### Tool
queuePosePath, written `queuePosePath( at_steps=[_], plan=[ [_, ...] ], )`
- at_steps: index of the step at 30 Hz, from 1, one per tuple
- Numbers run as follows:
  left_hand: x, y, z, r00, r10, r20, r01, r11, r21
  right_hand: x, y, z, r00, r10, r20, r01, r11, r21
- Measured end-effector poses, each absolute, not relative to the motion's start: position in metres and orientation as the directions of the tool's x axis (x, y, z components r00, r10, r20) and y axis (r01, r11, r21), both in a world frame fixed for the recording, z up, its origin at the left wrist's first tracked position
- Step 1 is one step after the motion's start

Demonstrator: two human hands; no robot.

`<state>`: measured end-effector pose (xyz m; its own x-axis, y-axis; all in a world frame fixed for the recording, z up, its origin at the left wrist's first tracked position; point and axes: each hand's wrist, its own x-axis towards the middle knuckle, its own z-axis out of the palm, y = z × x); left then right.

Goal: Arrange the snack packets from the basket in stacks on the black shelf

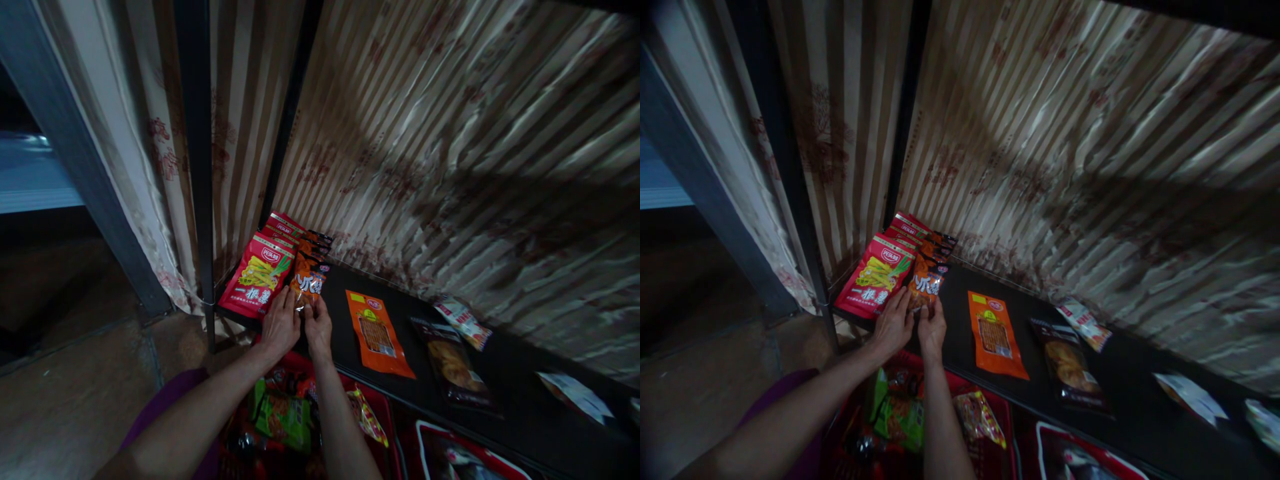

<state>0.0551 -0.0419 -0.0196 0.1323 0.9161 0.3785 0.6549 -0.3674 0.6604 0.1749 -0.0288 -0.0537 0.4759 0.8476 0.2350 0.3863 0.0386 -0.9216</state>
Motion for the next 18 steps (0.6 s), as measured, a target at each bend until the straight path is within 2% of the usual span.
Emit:
queuePosePath(
  at_steps=[4,18],
  plan=[
    [0.0538,-0.0433,-0.0185,0.137,0.904,0.406,0.662,-0.388,0.641,0.1757,-0.0281,-0.055,0.498,0.844,0.2,0.415,-0.029,-0.909],
    [0.0522,-0.0417,-0.0168,0.152,0.901,0.407,0.68,-0.394,0.618,0.1809,-0.0278,-0.0517,0.442,0.849,0.288,0.573,-0.021,-0.82]
  ],
)
